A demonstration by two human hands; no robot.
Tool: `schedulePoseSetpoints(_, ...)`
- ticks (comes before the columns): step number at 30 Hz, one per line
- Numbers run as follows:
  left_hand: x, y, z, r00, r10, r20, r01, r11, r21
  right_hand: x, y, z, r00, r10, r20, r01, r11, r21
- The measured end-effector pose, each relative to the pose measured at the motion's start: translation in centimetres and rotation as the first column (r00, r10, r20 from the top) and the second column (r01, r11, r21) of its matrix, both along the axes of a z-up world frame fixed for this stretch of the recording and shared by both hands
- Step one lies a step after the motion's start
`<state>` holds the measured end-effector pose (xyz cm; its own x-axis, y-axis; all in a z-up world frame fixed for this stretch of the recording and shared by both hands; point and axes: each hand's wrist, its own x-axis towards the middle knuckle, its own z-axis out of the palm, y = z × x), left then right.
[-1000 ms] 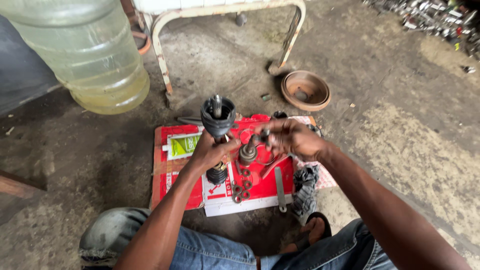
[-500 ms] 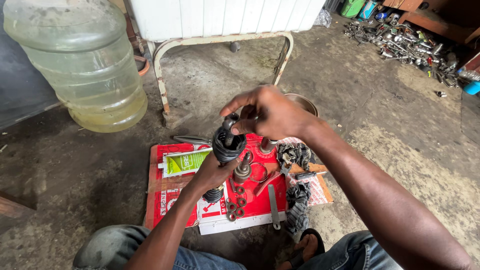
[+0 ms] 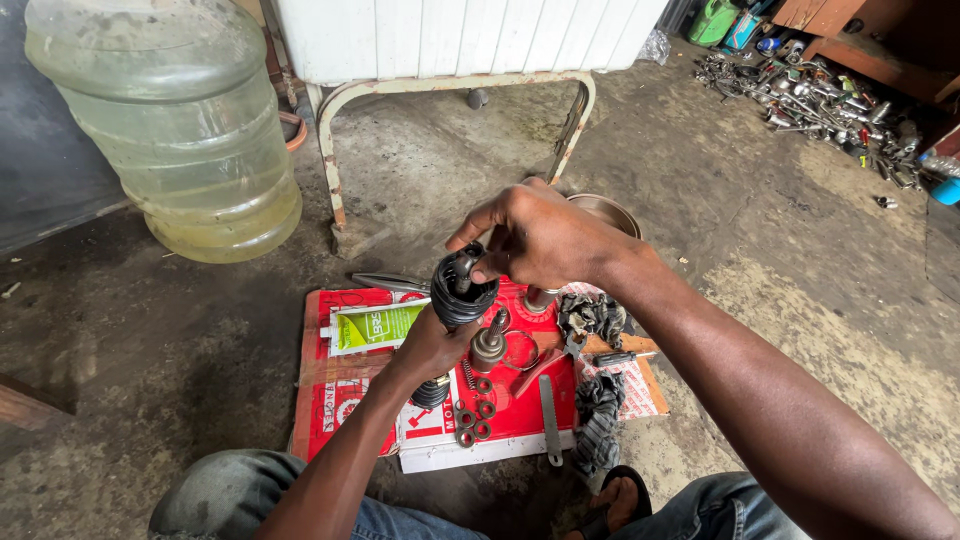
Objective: The person assembles a CV axle assembly by installing a rubber boot onto the shaft, applying grease from a tube, and then fitting the outer joint housing and securing it with metal clamps using pliers.
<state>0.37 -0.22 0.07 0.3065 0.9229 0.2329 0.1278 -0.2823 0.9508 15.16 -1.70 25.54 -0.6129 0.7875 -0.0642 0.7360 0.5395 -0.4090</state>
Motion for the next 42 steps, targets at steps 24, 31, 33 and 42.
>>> schedulePoseSetpoints(24, -0.1, 0.4, -0.7, 0.999, 0.037, 0.022, -0.038, 0.996, 0.084, 0.8, -0.3, -2.5, 0.957, -0.124, -0.263, 0.117, 0.992, -0.04)
schedulePoseSetpoints(31, -0.1, 0.8, -1.6, 0.999, 0.049, 0.0, -0.049, 0.998, 0.045, 7.8, 0.9, -8.7, 0.853, -0.337, -0.398, 0.273, 0.939, -0.209)
schedulePoseSetpoints(33, -0.1, 1.0, -1.8, 0.997, 0.06, 0.048, -0.064, 0.995, 0.083, 10.8, 1.4, -12.6, 0.861, -0.367, -0.353, 0.325, 0.93, -0.174)
schedulePoseSetpoints(42, 0.2, 1.4, -2.7, 0.987, 0.126, 0.095, -0.129, 0.991, 0.027, 19.2, -0.9, -30.3, 0.902, -0.431, -0.024, 0.422, 0.892, -0.161)
